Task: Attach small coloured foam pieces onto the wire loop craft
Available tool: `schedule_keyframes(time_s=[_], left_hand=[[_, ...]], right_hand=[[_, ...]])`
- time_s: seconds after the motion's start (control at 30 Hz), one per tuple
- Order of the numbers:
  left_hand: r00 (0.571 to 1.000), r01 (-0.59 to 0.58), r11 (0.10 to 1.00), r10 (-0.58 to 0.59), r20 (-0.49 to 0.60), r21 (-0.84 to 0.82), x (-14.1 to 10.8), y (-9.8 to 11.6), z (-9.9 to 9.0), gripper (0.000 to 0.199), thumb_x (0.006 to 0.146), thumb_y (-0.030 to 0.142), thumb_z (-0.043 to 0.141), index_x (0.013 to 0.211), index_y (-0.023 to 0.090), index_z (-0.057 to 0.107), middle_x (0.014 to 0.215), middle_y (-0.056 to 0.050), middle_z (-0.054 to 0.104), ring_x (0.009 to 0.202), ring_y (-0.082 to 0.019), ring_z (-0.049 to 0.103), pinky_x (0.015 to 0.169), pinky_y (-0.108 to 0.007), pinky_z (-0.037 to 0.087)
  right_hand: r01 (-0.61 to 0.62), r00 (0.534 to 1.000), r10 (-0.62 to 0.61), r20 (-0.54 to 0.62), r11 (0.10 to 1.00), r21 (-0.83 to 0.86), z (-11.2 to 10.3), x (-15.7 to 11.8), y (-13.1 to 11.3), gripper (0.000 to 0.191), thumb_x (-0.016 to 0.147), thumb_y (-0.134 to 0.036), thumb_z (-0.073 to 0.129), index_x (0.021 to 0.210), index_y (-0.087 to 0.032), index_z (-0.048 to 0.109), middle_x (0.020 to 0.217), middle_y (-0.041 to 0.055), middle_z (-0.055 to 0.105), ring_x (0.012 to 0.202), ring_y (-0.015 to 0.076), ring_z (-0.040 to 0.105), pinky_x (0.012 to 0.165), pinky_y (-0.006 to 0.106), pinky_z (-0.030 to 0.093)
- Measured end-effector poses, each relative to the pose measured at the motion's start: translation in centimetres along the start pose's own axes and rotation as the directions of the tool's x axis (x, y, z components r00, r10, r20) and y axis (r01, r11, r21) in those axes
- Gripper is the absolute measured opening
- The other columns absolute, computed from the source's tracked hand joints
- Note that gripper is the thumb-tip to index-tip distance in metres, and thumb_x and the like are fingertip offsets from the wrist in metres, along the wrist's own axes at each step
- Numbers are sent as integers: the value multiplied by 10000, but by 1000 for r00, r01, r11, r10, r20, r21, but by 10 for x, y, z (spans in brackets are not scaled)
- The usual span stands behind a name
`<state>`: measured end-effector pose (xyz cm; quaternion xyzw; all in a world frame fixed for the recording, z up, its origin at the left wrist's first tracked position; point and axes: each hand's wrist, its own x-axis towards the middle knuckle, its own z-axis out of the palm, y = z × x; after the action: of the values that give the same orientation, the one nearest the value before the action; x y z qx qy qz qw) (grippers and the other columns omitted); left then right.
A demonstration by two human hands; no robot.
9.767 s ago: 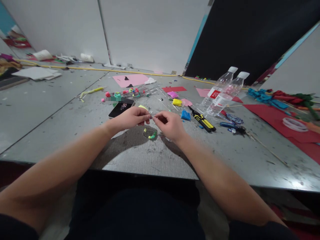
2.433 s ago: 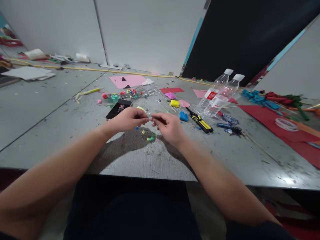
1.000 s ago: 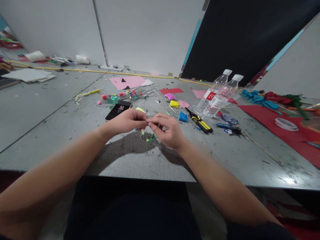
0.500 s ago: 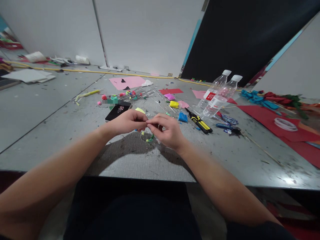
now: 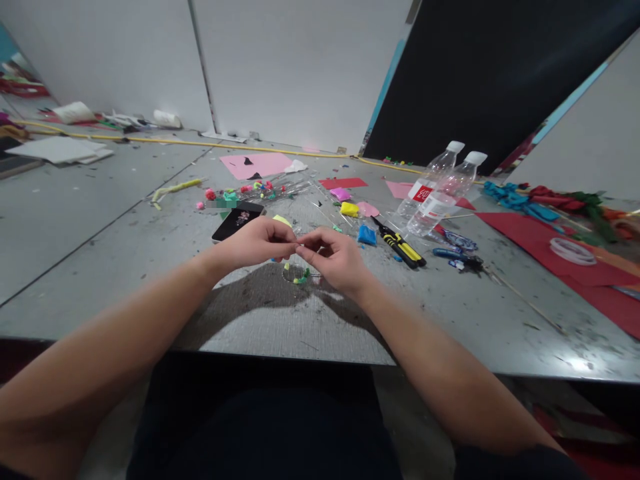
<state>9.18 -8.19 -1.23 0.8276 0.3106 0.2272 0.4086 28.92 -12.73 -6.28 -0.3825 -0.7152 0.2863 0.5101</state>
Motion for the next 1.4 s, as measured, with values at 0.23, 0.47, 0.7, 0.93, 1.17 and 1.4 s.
schedule_keyframes(time_s=[0.23,0.47,0.7,0.93,1.17,1.4], left_hand=[[1000,-12,999,13,-22,38,-1,0,1,181,830,271,704,687,163,675,584,19,579,546,-84,477,516,-234,349],[1000,-27,995,28,-10,95,-1,1,0,177,813,271,711,677,163,675,565,27,544,527,-79,428,492,-242,301],[1000,-13,1000,12,7,24,0,3,-1,217,829,305,712,674,168,646,568,27,546,526,-81,431,504,-241,313],[1000,-10,1000,10,9,-7,1,3,-1,215,843,298,712,685,170,643,580,27,555,536,-85,452,516,-241,335],[1000,-19,1000,19,2,-21,0,5,-3,200,856,312,686,721,167,660,609,16,579,571,-96,493,548,-244,375],[1000,-21,1000,21,5,-5,2,1,-3,189,853,317,689,739,168,666,626,16,568,580,-99,489,548,-249,374]], right_hand=[[-142,990,142,10,978,154,0,3,4,285,773,-441,822,884,-197,724,743,2,697,624,119,574,587,280,480],[-334,942,307,134,896,293,-3,3,1,391,689,-508,894,863,-220,695,657,-33,653,576,122,590,479,247,444],[-358,933,303,195,835,417,-7,2,0,441,659,-552,911,904,-235,726,724,-18,688,647,137,633,515,263,487],[-375,927,312,209,794,479,-7,2,0,462,639,-581,921,890,-240,736,714,-26,680,650,133,631,525,255,482],[-324,936,171,309,765,556,-16,-1,-1,555,631,-659,896,978,-273,702,829,-18,672,687,135,615,564,274,481],[-236,930,-38,367,702,672,-16,-1,-2,502,614,-638,904,844,-277,643,705,-59,566,631,121,545,570,279,463]])
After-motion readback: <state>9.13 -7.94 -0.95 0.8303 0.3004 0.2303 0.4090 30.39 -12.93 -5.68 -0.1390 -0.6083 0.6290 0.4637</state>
